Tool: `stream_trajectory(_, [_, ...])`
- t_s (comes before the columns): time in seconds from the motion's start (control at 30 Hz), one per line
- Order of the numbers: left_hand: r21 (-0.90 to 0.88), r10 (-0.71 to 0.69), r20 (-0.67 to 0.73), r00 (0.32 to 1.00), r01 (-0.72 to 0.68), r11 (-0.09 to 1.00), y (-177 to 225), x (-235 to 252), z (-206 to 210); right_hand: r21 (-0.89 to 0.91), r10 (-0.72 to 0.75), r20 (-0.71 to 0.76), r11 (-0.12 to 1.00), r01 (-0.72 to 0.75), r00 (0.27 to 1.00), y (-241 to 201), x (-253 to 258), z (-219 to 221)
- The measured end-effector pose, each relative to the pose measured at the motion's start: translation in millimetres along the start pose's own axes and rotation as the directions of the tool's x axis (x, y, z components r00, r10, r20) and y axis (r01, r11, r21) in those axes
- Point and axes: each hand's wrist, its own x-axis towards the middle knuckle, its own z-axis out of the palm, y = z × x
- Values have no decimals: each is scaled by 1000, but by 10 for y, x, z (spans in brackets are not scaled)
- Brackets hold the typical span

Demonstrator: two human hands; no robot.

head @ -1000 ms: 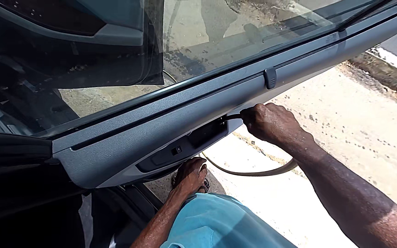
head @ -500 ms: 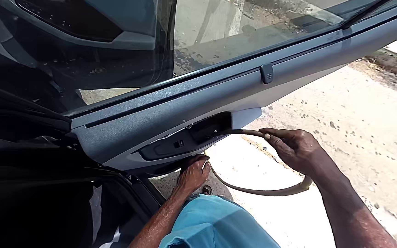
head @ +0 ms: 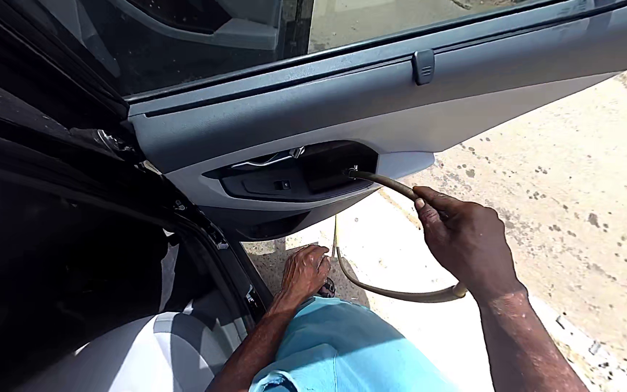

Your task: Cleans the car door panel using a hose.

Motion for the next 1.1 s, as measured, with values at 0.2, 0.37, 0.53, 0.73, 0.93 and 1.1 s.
stream_trajectory(0.2, [-51,-171,65,983,175,983,160,-391,275,-33,-95,148,994,101,984,-11,-432,414])
stream_trajectory(0.37, [-36,-189,2,982,189,981,241,-682,474,-87,-112,247,987,137,962,-51,-463,607])
stream_trajectory(0.53, [-47,-245,-24,969,244,969,252,-876,562,-92,-125,268,984,154,955,-84,-437,601])
stream_trajectory(0.73, [-91,-283,-18,959,281,955,239,-970,565,-117,-171,273,971,209,947,-237,-444,726])
stream_trajectory(0.93, [-141,-307,-126,943,289,947,78,-859,496,-171,-165,305,959,225,938,-483,-357,1085])
stream_trajectory(1.1, [-221,-362,-203,910,317,922,-74,-581,269,-188,-109,422,961,205,900,-730,-210,1507])
